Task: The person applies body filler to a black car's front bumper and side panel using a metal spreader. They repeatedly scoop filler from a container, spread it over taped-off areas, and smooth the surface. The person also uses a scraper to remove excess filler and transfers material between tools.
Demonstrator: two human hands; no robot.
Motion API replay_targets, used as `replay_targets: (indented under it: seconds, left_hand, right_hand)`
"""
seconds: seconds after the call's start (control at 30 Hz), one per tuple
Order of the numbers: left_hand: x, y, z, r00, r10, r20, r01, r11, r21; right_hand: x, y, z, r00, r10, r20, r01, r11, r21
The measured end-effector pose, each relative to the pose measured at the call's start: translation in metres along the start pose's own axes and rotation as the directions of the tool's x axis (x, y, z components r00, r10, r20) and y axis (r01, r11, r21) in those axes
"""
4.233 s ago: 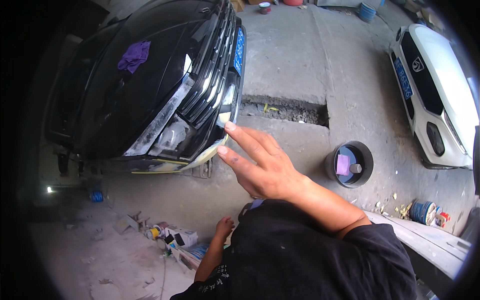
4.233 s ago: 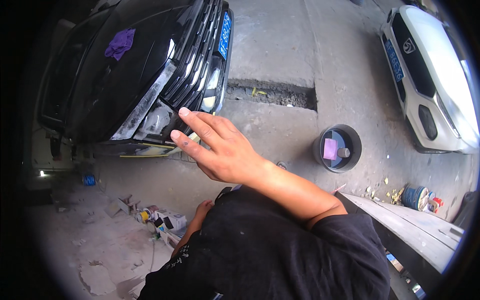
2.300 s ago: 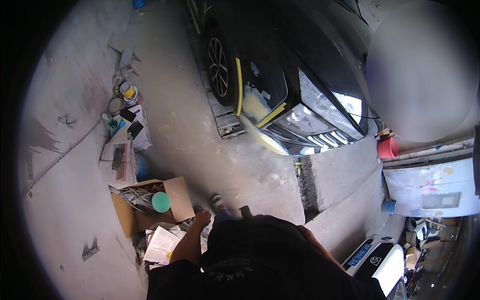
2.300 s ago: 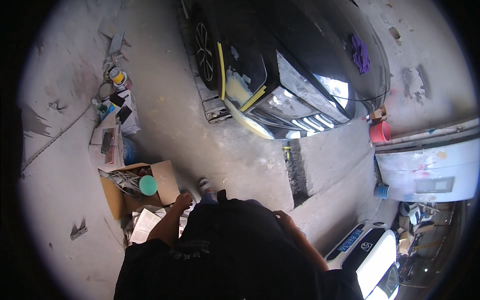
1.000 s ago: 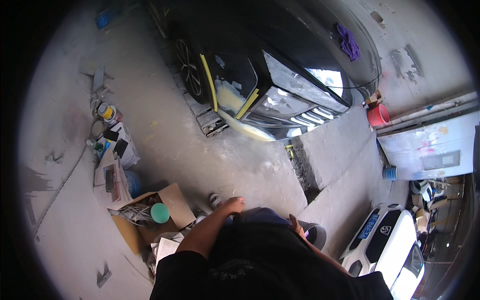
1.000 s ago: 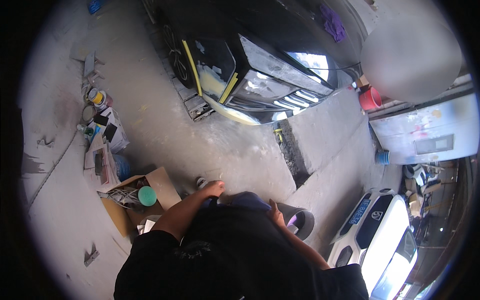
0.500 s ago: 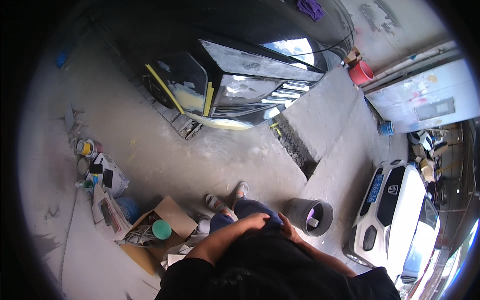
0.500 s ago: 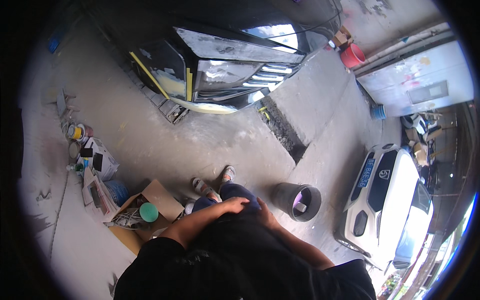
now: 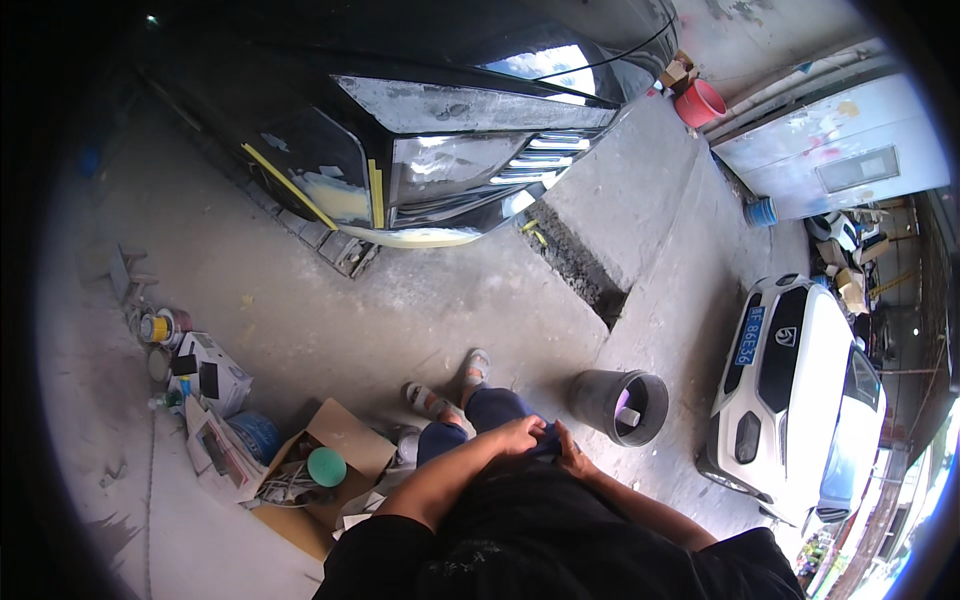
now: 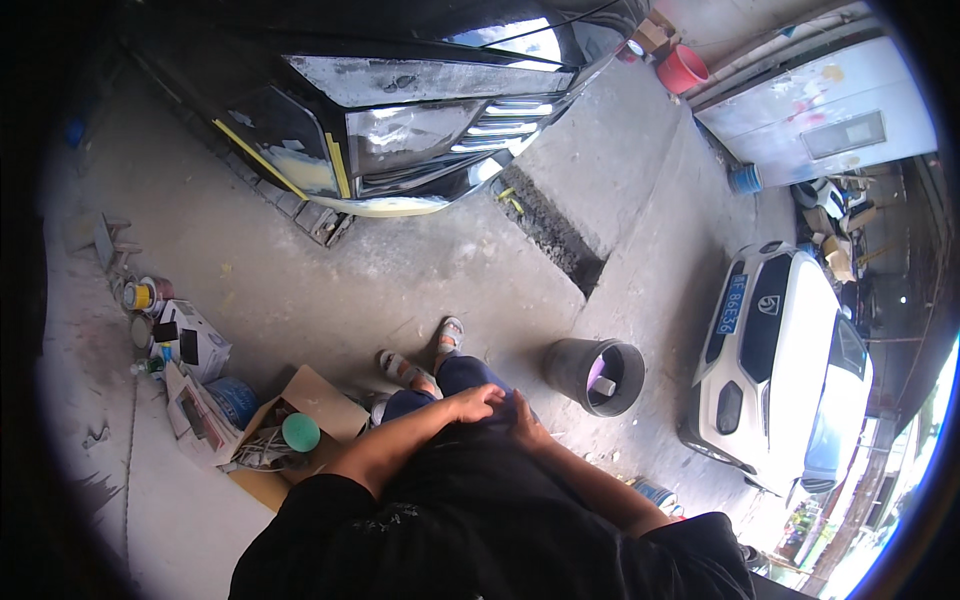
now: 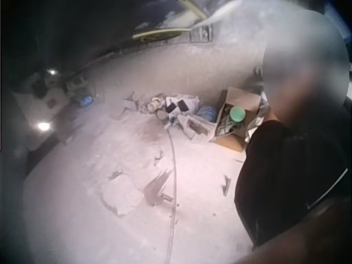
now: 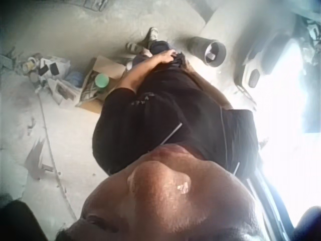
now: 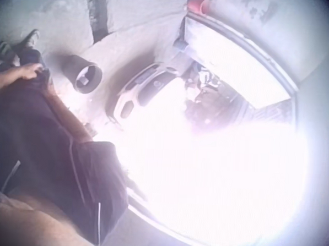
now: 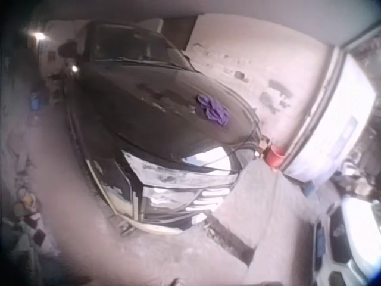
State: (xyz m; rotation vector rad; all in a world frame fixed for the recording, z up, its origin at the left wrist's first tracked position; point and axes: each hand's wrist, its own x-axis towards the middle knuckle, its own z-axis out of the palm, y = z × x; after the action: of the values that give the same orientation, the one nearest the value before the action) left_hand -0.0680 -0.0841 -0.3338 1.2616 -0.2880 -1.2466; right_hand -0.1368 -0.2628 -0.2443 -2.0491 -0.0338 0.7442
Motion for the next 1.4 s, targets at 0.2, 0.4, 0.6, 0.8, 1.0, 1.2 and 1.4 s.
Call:
replay_targets:
  seconds: [0.2, 0.4, 0.6, 0.8, 1.0, 1.2, 1.4]
  left_hand:
    - [0.000, -0.011, -0.005, 0.999, 0.044, 0.010, -0.043, 0.993, -0.106]
    - [-0.003, -0.025, -0.014, 0.996, 0.087, -0.032, -0.090, 0.989, -0.119]
    - [-0.053, 0.004, -0.049, 0.981, -0.004, -0.196, 0.003, 1.000, -0.004]
    - [-0.106, -0.093, -0.082, 0.858, -0.093, -0.506, 0.155, 0.985, 0.082]
    - [-0.143, -0.201, -0.036, 0.811, -0.109, -0.575, 0.070, 0.994, -0.089]
    - [-0.130, -0.222, -0.006, 0.742, -0.126, -0.659, -0.139, 0.932, -0.335]
    - [-0.098, -0.245, 0.045, 0.517, 0.105, -0.850, -0.040, 0.994, 0.098]
  right_hand:
    - [0.005, -0.020, -0.009, 0.994, -0.097, 0.048, 0.103, 0.984, -0.149]
    - [0.015, -0.049, -0.024, 0.981, -0.045, 0.188, 0.111, 0.927, -0.358]
    - [0.011, 0.000, -0.028, 0.989, -0.122, 0.085, 0.148, 0.748, -0.647]
    - [0.007, -0.086, -0.055, 0.985, 0.168, -0.023, -0.158, 0.860, -0.485]
    - [0.035, -0.104, -0.093, 0.951, -0.114, -0.286, -0.031, 0.889, -0.457]
    - [0.099, -0.160, -0.095, 0.982, -0.187, 0.034, 0.187, 0.917, -0.352]
    - [0.131, -0.236, -0.062, 0.897, 0.242, 0.369, -0.263, 0.965, 0.007]
